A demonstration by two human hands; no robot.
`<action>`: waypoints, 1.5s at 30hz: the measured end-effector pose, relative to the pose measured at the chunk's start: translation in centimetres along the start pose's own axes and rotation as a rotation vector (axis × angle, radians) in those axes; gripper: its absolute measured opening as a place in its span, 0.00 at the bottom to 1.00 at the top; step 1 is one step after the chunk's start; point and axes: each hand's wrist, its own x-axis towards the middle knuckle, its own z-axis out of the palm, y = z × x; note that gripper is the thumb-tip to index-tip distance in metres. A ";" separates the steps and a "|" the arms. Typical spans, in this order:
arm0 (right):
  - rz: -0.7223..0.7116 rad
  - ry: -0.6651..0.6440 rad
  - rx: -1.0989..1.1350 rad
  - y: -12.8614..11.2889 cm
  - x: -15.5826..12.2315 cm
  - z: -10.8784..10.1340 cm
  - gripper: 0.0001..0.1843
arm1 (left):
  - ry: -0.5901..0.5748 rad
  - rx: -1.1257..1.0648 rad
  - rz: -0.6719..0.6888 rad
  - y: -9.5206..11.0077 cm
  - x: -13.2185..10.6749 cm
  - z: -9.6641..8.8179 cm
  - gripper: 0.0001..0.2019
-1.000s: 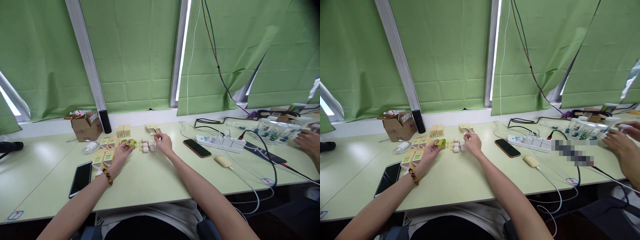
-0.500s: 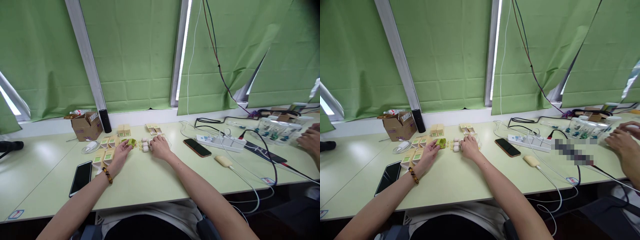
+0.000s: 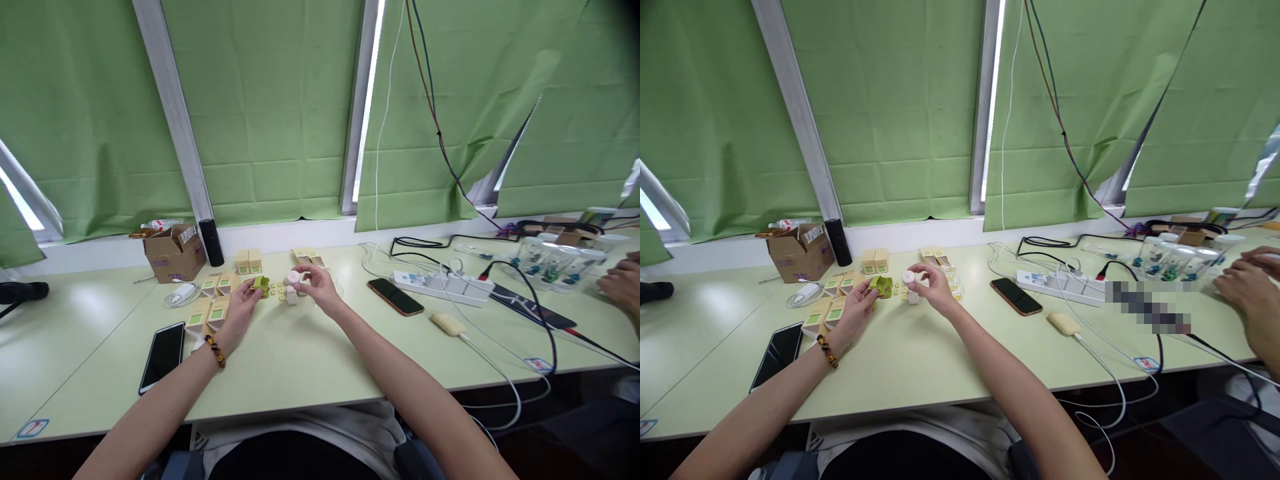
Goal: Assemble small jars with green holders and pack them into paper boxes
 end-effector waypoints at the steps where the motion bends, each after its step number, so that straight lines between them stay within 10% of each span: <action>1: 0.050 -0.017 0.122 -0.1 -0.1 0.3 0.23 | -0.001 -0.001 -0.002 0.0 0.0 0.0 0.29; 10: 0.264 -0.139 0.633 -1.0 -1.0 1.1 0.26 | -0.007 0.003 -0.004 0.3 -0.2 0.2 0.28; 45: 0.214 -0.023 0.230 -0.2 -1.5 3.5 0.32 | -0.083 0.167 0.225 0.4 -0.7 1.1 0.27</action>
